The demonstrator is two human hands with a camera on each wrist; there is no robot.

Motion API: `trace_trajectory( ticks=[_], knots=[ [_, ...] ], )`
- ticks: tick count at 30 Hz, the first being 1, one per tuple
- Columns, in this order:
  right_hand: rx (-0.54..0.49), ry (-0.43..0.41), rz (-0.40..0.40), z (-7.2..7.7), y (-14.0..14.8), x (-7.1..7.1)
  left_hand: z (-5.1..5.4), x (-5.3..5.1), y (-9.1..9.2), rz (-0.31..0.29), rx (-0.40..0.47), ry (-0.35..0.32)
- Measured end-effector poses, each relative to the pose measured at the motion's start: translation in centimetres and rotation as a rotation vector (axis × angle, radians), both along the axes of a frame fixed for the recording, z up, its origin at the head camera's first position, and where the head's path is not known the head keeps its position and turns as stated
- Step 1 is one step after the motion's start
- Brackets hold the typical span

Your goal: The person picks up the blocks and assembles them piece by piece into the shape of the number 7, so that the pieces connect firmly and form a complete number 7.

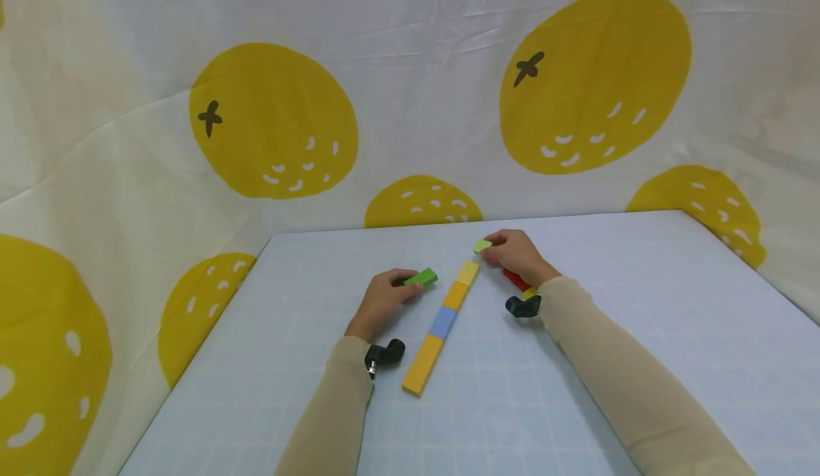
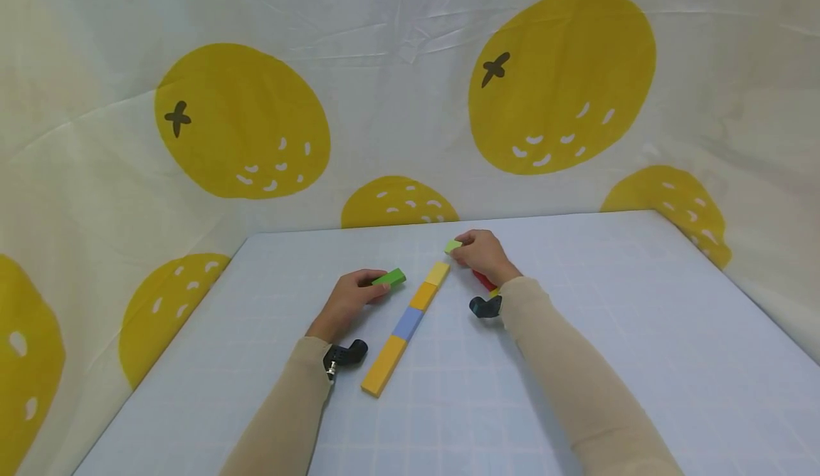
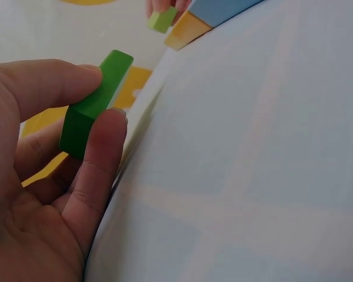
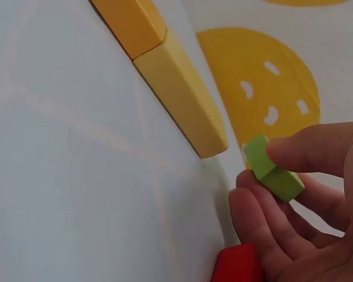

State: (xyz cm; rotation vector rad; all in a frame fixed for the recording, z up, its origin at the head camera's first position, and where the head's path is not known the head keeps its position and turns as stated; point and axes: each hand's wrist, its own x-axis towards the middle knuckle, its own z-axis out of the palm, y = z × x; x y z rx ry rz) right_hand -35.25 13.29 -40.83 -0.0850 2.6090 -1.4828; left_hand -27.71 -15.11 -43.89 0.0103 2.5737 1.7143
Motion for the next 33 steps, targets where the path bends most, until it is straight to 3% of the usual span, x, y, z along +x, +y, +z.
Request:
trace_trajectory(
  ticks=[9, 18, 33],
  knots=[
    [0.132, 0.078, 0.074, -0.45, 0.06, -0.17, 0.0, 0.0, 0.14, 0.006, -0.014, -0.001],
    [0.246, 0.12, 0.093, -0.46, 0.06, 0.03, 0.14, 0.05, 0.39, -0.019, -0.027, 0.016],
    [0.282, 0.111, 0.116, -0.27, -0.48, 0.04, -0.2, -0.14, 0.01, -0.021, -0.022, 0.024]
  ],
)
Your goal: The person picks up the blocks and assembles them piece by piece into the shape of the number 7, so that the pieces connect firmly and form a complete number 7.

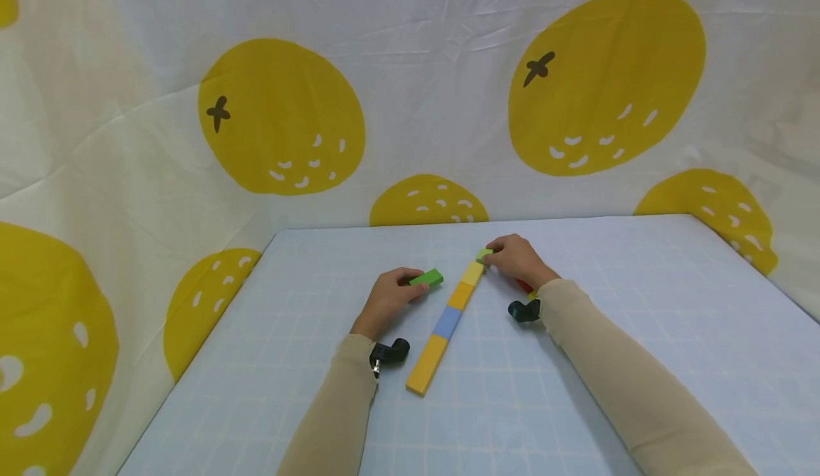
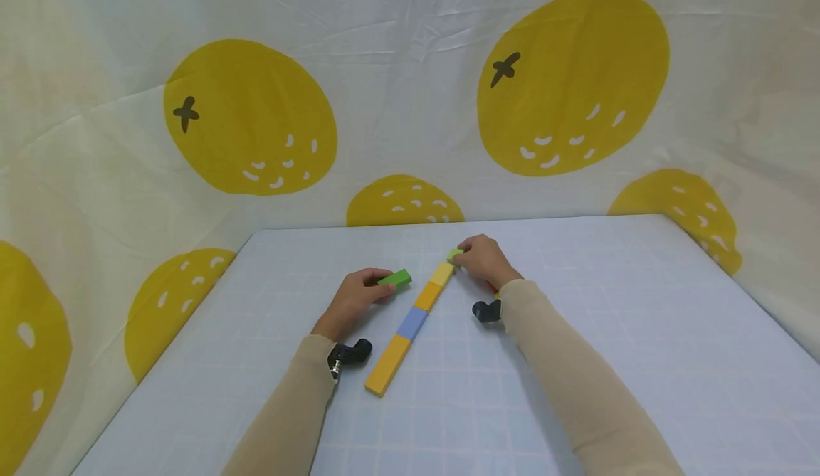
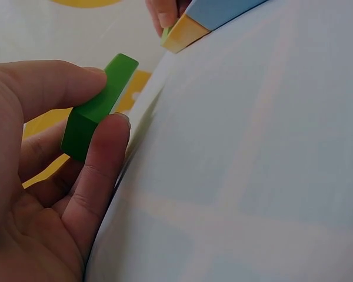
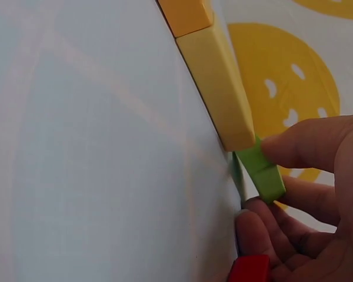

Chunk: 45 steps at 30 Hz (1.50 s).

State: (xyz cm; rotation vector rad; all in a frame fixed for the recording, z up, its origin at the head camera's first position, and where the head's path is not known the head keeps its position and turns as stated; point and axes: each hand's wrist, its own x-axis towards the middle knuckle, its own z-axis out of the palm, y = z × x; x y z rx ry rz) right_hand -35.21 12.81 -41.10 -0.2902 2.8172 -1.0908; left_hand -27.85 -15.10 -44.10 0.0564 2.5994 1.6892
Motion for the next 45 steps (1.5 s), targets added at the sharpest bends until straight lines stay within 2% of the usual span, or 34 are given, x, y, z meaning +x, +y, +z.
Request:
trace_trajectory(
  ticks=[9, 27, 39, 45],
  knots=[
    [0.013, -0.022, -0.004, -0.16, -0.13, -0.06, -0.12, 0.33, 0.0, -0.006, 0.005, -0.002],
    [0.051, -0.069, -0.01, 0.27, -0.57, -0.45, -0.06, 0.17, 0.01, -0.004, -0.001, 0.0],
    [0.066, -0.111, -0.014, 0.67, -0.43, -0.23, 0.32, 0.38, 0.36, 0.002, -0.008, -0.009],
    [0.071, -0.105, -0.016, 0.65, -0.46, -0.11, 0.23, 0.29, 0.34, 0.004, -0.019, -0.004]
  ],
)
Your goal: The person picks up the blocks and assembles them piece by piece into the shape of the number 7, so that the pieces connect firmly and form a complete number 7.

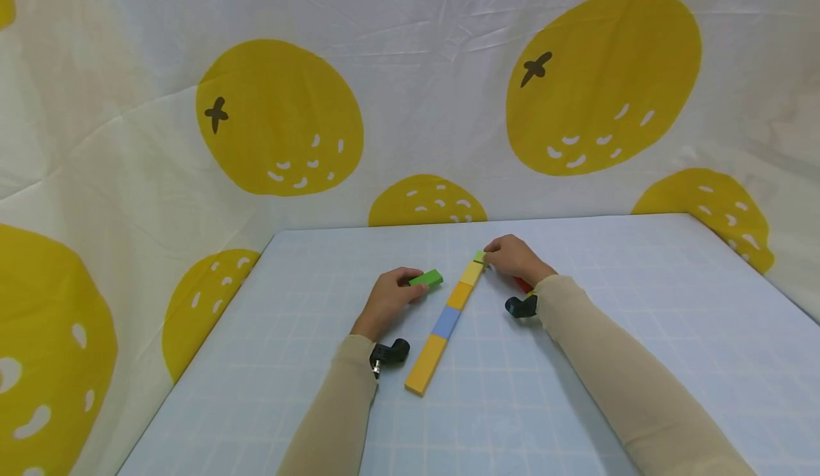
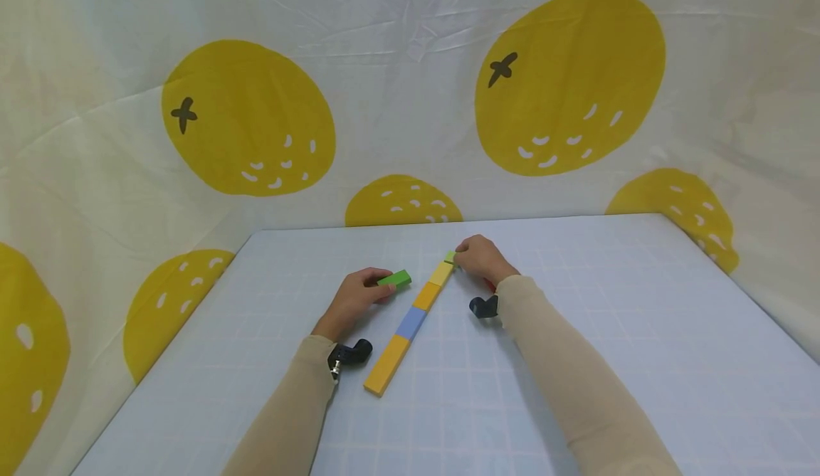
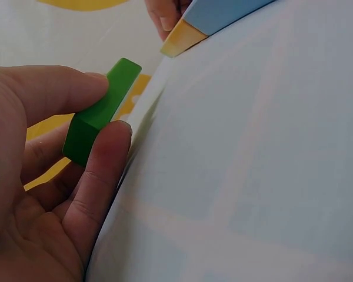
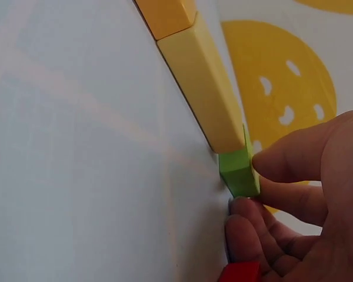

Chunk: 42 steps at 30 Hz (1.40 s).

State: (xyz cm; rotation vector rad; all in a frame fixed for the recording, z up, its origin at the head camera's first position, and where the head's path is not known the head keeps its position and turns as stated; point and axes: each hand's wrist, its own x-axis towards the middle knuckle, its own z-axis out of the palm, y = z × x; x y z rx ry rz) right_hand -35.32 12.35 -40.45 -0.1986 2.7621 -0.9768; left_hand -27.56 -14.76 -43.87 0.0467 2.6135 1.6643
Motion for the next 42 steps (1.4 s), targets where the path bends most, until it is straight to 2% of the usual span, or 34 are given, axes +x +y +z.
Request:
trace_trajectory(
  ticks=[42],
  knots=[
    [-0.001, 0.068, 0.024, -0.25, -0.04, 0.24, -0.01, 0.05, 0.16, 0.009, -0.014, -0.005]
  ],
)
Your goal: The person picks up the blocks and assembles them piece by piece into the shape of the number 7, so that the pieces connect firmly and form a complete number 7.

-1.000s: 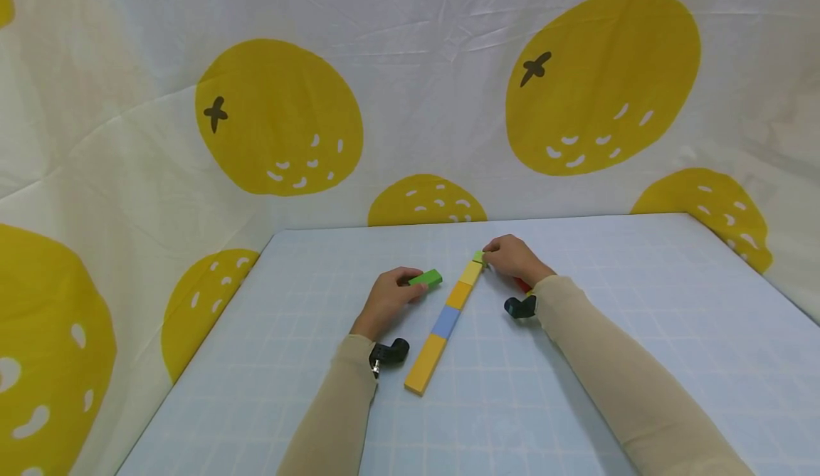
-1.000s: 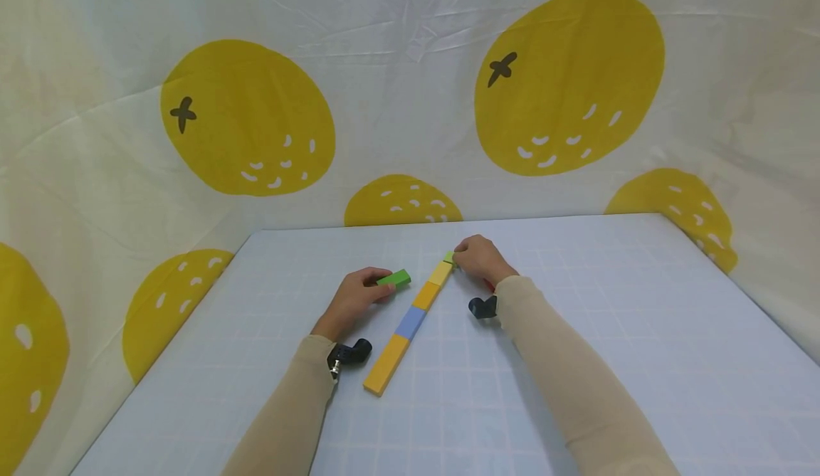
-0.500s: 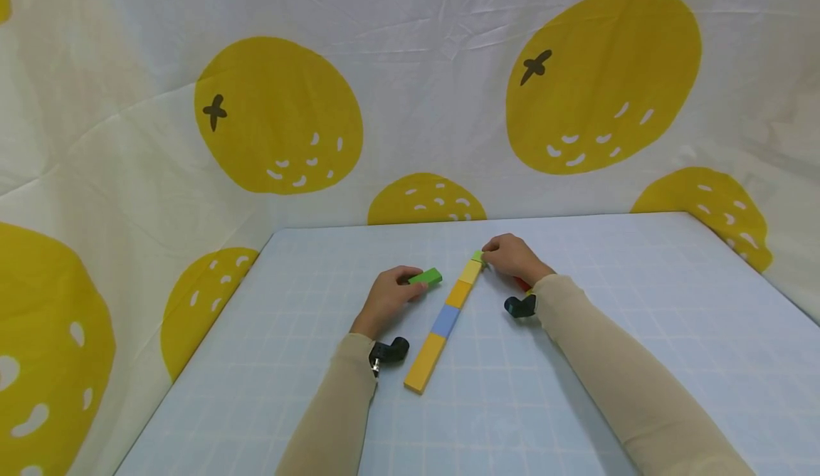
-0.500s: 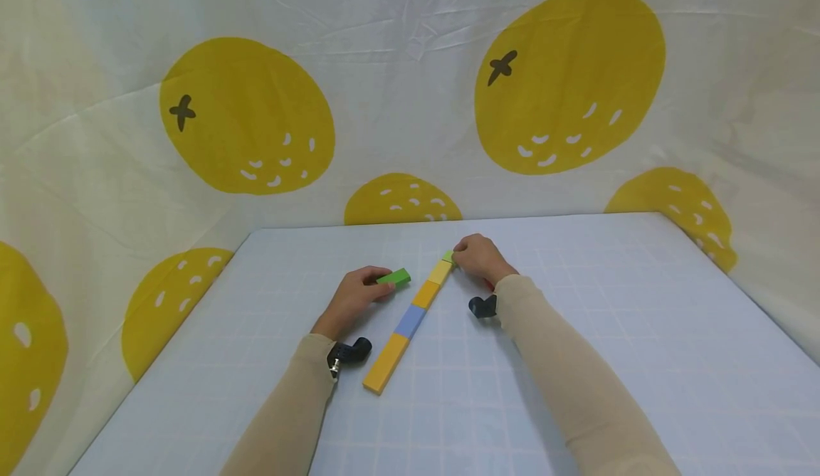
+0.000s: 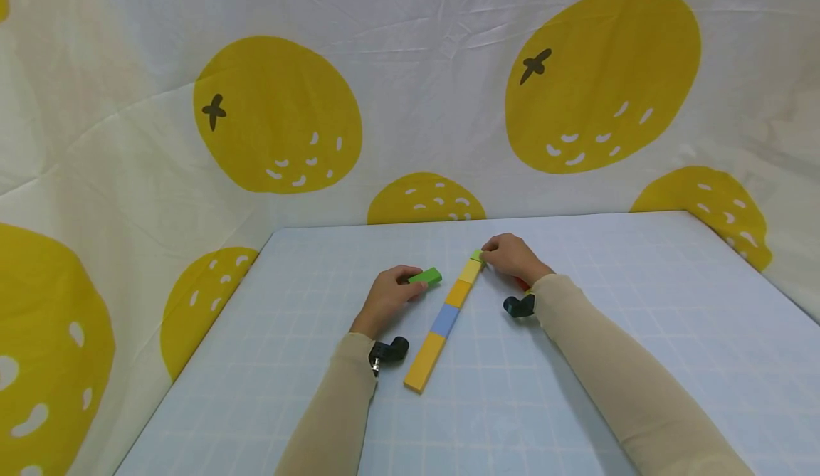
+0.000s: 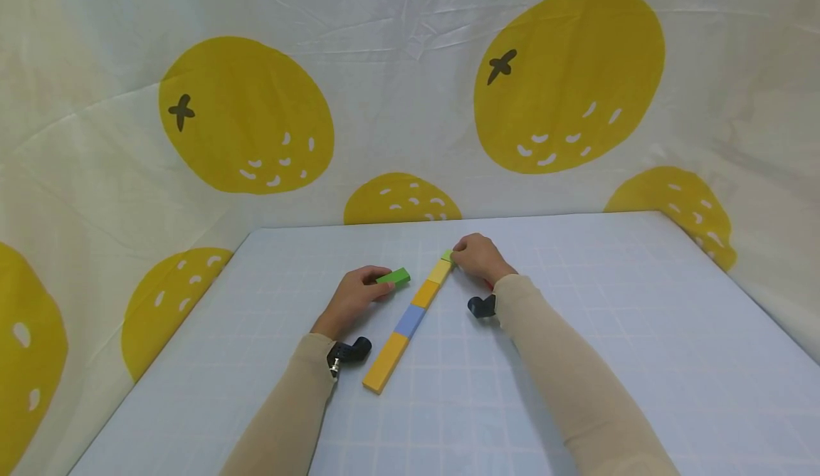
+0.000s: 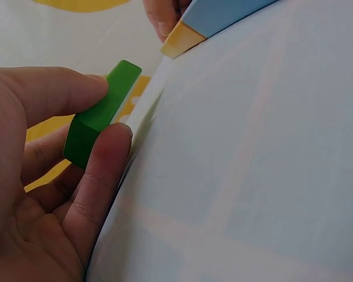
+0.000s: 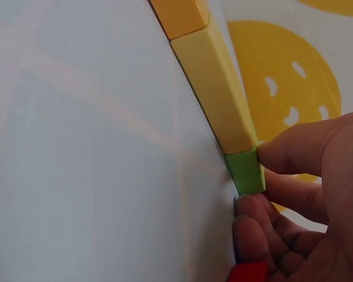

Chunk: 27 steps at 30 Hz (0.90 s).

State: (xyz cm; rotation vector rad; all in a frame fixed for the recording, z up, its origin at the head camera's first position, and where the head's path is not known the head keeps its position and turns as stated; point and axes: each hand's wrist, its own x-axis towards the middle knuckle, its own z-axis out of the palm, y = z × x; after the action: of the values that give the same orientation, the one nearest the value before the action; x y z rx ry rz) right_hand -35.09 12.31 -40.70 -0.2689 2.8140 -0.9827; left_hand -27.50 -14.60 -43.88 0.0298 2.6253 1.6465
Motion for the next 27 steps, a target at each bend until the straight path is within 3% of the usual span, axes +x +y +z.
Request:
trace_trajectory(
  ticks=[27],
  knots=[
    [-0.001, -0.032, -0.015, -0.13, -0.04, 0.05, -0.02, 0.14, 0.0, 0.002, -0.015, 0.014]
  ],
)
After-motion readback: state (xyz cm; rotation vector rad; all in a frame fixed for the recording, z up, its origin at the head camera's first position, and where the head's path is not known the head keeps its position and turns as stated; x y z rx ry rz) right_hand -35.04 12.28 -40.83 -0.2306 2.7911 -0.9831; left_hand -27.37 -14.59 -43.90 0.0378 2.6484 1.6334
